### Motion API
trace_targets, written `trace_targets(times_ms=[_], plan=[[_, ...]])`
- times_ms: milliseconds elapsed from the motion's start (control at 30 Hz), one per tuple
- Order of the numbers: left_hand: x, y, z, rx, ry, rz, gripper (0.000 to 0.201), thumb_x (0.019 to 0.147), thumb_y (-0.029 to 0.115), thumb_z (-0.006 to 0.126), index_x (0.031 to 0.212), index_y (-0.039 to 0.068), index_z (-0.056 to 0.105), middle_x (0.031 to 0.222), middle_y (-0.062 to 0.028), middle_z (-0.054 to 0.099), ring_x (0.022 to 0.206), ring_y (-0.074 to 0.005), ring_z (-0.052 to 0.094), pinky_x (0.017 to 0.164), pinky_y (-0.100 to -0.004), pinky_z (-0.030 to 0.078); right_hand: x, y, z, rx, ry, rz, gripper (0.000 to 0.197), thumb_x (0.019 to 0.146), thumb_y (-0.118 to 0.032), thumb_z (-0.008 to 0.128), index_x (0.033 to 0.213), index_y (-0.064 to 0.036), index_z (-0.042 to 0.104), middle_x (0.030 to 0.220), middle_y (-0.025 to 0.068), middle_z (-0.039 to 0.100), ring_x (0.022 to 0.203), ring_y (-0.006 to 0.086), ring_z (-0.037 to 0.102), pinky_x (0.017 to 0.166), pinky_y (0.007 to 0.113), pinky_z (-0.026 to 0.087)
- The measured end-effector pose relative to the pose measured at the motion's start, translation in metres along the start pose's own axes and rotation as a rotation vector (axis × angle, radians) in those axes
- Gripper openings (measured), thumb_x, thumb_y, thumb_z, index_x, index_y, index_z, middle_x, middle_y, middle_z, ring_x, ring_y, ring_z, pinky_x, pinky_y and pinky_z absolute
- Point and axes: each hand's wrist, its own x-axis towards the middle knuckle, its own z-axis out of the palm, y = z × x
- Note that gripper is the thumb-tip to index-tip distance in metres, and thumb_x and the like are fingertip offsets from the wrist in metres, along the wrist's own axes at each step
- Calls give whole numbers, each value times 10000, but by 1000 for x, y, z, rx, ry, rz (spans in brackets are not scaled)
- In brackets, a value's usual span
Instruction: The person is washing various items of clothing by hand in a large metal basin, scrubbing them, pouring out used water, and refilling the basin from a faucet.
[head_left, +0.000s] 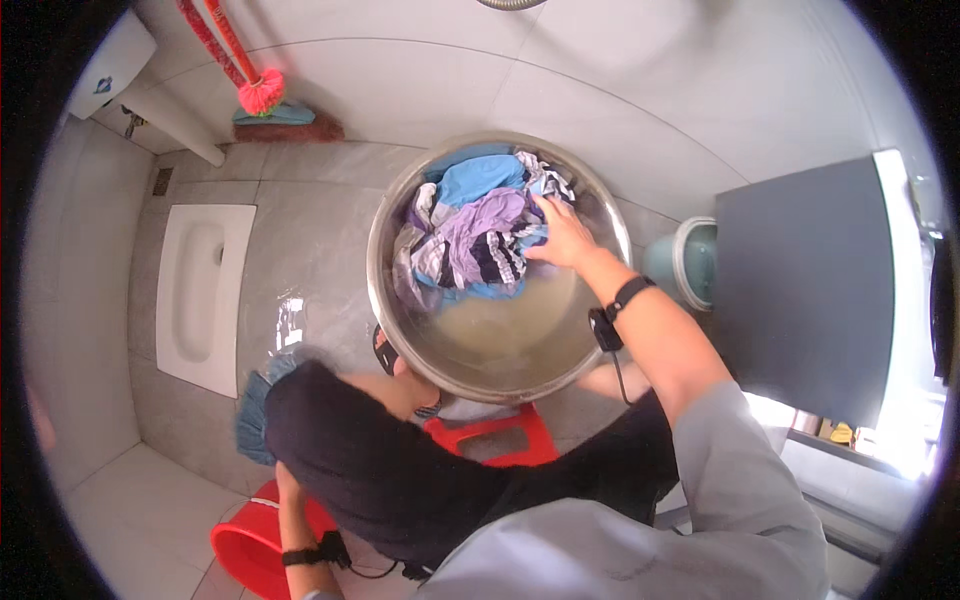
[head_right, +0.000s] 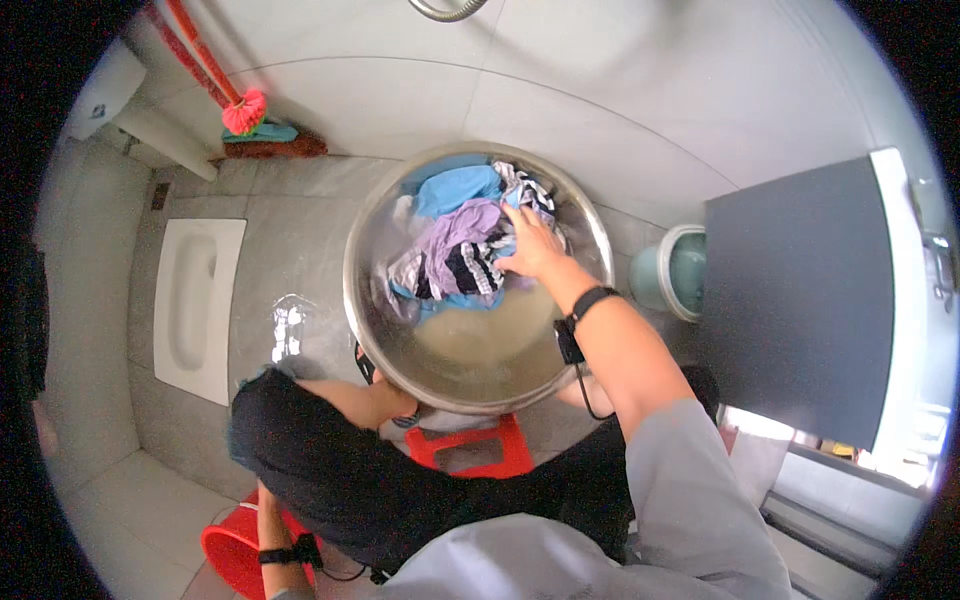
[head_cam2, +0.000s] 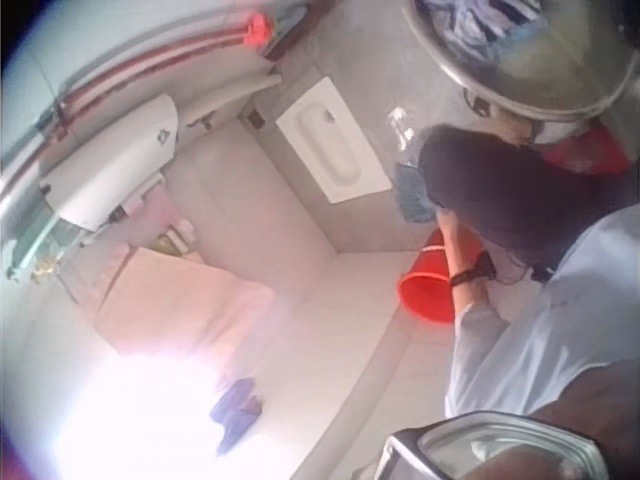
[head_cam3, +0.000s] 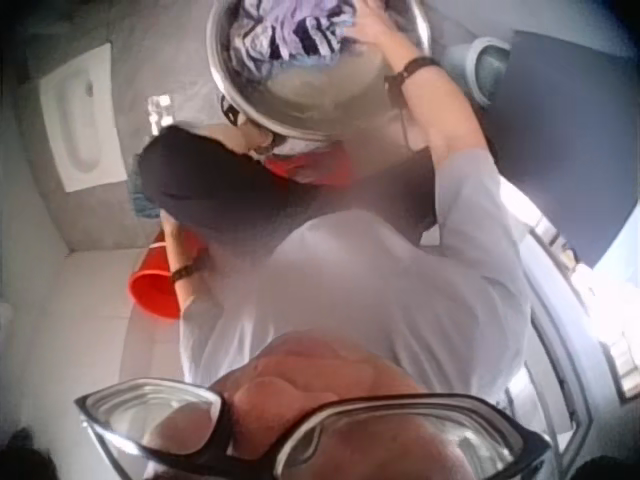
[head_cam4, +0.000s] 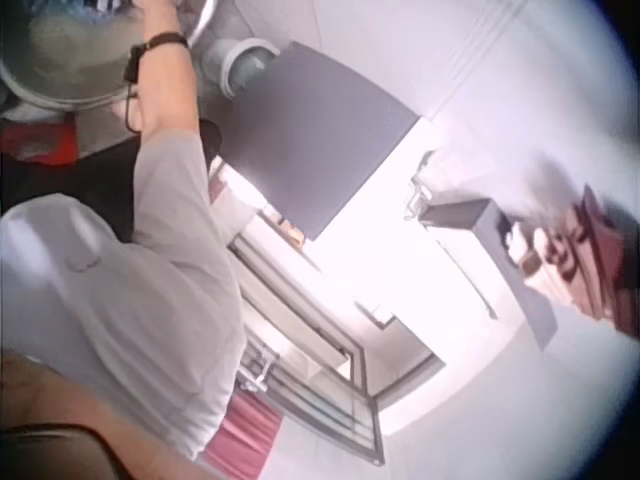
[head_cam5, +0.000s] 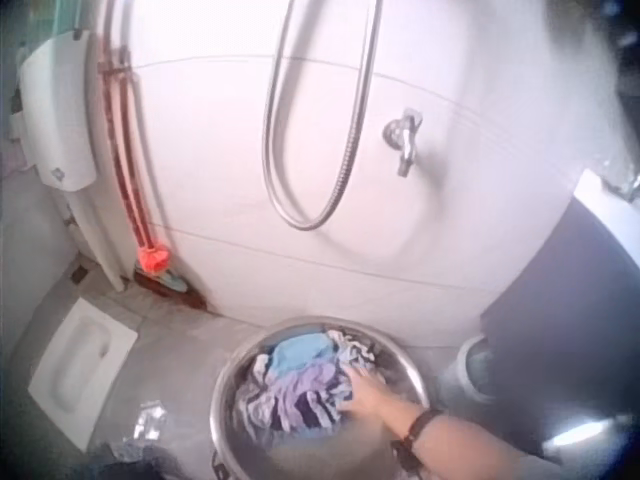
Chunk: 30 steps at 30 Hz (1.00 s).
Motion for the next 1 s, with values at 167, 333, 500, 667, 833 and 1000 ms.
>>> trace_targets(times_ms=[167, 333, 500, 667, 833, 1000], plan=[[-36, 253, 201, 990, 69, 273, 482, 897, 177, 674, 1309, -40, 549, 1317, -159, 593, 1240, -236, 543, 1043, -426, 414, 83, 7, -6, -287, -58, -63, 1242, 556, -440, 910, 1553, -337, 176, 1586, 161, 256, 1471, 455, 123, 1125, 658, 217], [-3, 383, 400, 1238, -115, 589, 479, 894, 237, 675, 1292, -9, 573, 1293, -192, 611, 1240, -312, 560, 1042, -460, 419, 80, 6, 59, -281, -107, -35, 662, 623, -529, 835, 1162, -197, 641, 1286, 97, 587, 1259, 302, 459, 1019, 597, 331], [112, 350, 552, 1622, -788, 467, 642, 833, 441, 696, 1290, 7, 573, 1259, -235, 612, 1221, -375, 553, 1030, -439, 441, 31, 13, 68, -258, -152, -73, 443, 680, -383, 810, 1014, -124, 677, 908, 78, 709, 1012, 270, 620, 922, 479, 398], [181, 222, 609, 1954, -921, 415, 1114, 612, 529, 857, 1513, 168, 309, 1495, -245, 373, 1315, -477, 436, 1059, -534, 423, -15, -5, 10, -115, -150, -85, 318, 649, -223, 799, 918, -107, 674, 832, 95, 699, 948, 287, 630, 848, 458, 417], [167, 121, 576, 1792, -792, 277, 1164, 553, 502, 889, 1529, 339, 277, 1583, -227, 187, 1431, -550, 161, 1036, -607, 418, -55, -14, 14, -61, -262, -72, 362, 645, -302, 802, 908, -89, 672, 833, 120, 705, 875, 329, 668, 846, 467, 436], [140, 92, 581, 1979, -681, 282, 800, 679, 416, 833, 1389, 207, 532, 1404, -138, 421, 1369, -410, 341, 991, -452, 504, -56, 7, 83, -148, -581, 66, 377, 664, -382, 766, 915, -102, 735, 881, 116, 730, 871, 317, 696, 857, 468, 462]])
